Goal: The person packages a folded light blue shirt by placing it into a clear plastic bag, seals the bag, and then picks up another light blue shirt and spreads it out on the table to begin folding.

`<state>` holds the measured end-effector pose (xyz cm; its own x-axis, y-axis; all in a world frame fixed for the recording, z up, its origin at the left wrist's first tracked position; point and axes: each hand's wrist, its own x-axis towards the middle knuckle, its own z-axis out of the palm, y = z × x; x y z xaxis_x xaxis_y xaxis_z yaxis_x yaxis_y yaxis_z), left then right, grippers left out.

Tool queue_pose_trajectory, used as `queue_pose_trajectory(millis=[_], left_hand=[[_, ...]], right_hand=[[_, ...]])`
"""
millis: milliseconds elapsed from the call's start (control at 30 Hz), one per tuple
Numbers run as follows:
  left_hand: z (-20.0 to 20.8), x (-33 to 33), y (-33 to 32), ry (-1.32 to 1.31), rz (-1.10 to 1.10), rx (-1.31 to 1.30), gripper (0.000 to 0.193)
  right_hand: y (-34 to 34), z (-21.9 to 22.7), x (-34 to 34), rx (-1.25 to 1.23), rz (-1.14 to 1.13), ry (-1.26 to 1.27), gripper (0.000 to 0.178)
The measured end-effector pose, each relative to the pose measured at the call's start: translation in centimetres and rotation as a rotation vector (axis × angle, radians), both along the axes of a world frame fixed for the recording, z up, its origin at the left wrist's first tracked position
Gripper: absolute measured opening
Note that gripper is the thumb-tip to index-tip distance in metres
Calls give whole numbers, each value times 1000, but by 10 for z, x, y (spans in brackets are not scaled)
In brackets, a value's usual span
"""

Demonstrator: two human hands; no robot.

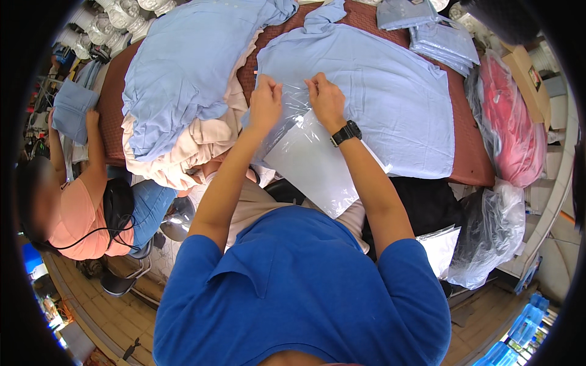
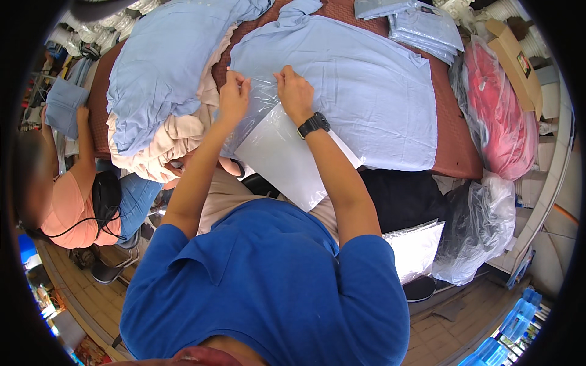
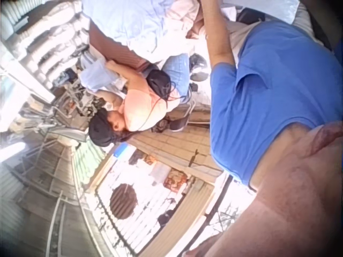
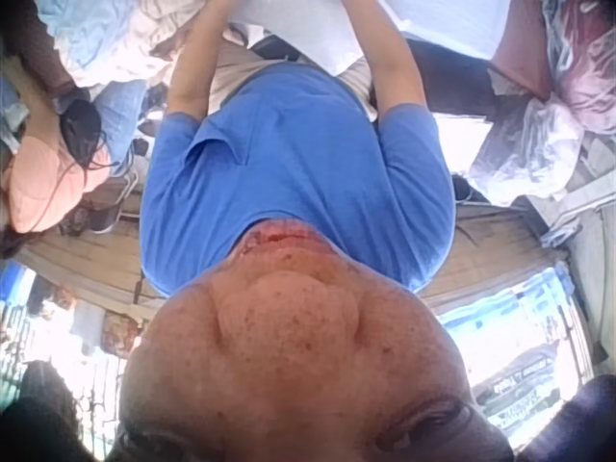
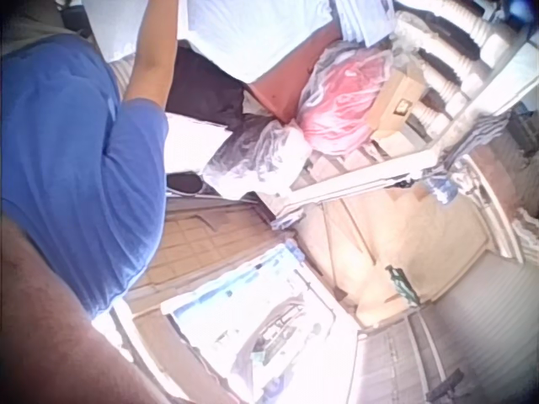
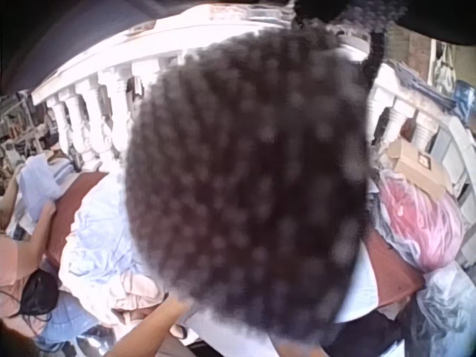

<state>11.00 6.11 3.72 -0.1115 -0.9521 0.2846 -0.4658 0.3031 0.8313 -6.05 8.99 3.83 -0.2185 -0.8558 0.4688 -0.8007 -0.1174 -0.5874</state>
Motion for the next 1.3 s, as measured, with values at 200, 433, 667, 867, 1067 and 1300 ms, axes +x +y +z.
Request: queue_pose_trajectory(millis=[200, 433, 667, 867, 1067, 1300], left_hand=[[13, 48, -26, 776, -269, 780, 24], [23, 46, 13, -102, -159, 317, 30], [5, 44, 21, -91, -204, 219, 20], [-11, 65, -1, -81, -162, 335, 21], [20, 70, 7, 39, -126, 425, 24], [25, 55, 53, -258, -126, -48, 20]], right_hand=[[0, 7, -1, 52, 102, -45, 23], [0, 7, -7, 88, 42, -46, 24], [5, 8, -5, 56, 37, -14, 23], [5, -3, -5, -22, 33, 6, 22], [3, -7, -8, 67, -24, -35, 23], [6, -5, -6, 38, -39, 1, 24]])
